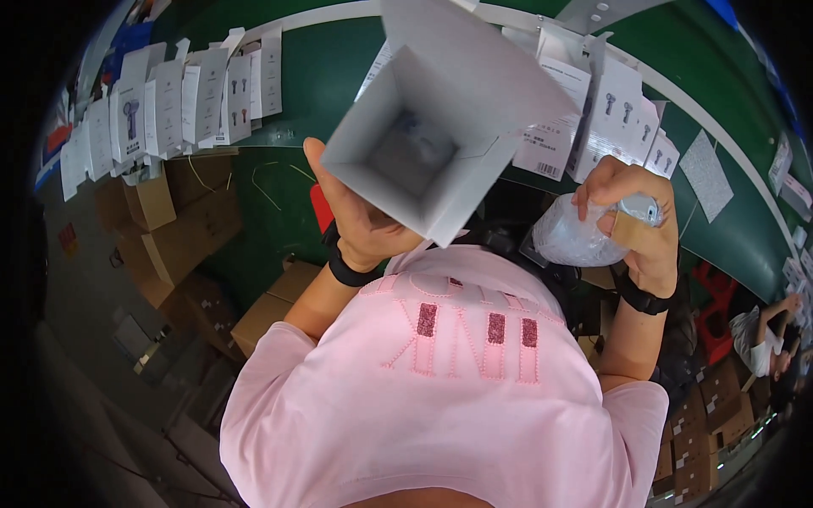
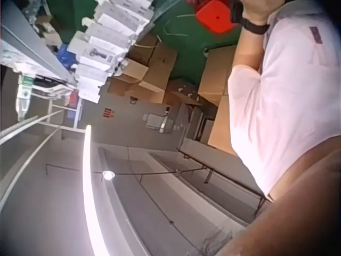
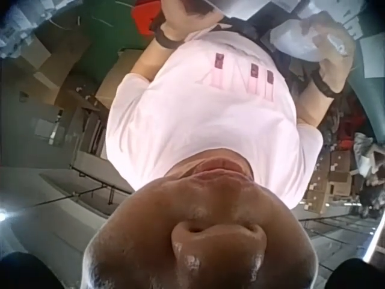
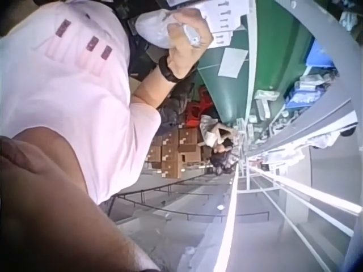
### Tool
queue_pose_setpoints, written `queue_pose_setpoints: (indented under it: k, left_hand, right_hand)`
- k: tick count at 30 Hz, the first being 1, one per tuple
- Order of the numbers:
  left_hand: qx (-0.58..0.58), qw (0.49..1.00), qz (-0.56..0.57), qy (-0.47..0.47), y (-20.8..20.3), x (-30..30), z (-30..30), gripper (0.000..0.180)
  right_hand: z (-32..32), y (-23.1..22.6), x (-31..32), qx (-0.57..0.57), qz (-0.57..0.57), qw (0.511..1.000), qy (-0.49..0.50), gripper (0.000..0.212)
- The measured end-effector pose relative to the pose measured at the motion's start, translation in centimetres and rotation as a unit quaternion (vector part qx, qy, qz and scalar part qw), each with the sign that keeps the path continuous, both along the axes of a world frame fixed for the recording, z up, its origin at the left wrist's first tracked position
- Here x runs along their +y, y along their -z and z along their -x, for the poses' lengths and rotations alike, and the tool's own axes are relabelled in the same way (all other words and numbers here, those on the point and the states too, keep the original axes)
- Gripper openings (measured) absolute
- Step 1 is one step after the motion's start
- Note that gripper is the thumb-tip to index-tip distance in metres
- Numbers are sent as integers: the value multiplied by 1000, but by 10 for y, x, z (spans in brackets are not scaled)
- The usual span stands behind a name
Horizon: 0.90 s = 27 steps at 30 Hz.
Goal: Packaging infrared thermometers into cardboard boxes with bubble wrap and instruction manuals.
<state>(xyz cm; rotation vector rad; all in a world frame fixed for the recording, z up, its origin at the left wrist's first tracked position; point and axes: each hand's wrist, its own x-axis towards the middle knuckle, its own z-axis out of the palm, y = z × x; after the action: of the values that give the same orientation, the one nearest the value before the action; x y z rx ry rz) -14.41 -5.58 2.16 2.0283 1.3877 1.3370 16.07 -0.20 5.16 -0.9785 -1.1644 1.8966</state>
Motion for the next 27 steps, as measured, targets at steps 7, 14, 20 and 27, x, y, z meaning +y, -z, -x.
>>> queue_pose_setpoints:
  k: [7,14,20,27]
  left_hand:
    - [-349,820,439,-113,-17,53,142,77]
    - [-510,583,631,-38,54,107,254,45]
    - [-468,537,699,64,41,104,289,55]
    - [-442,601,635,198,25,28,275,62]
  right_hand:
    - [44,-11,-9,-43,81,994,59,32]
    - [109,-25,-7,-101,104,988,47,24]
    - [157,-39,8,-34,107,982,151,29]
    - [199,-73,71,80,-25,932,352,22]
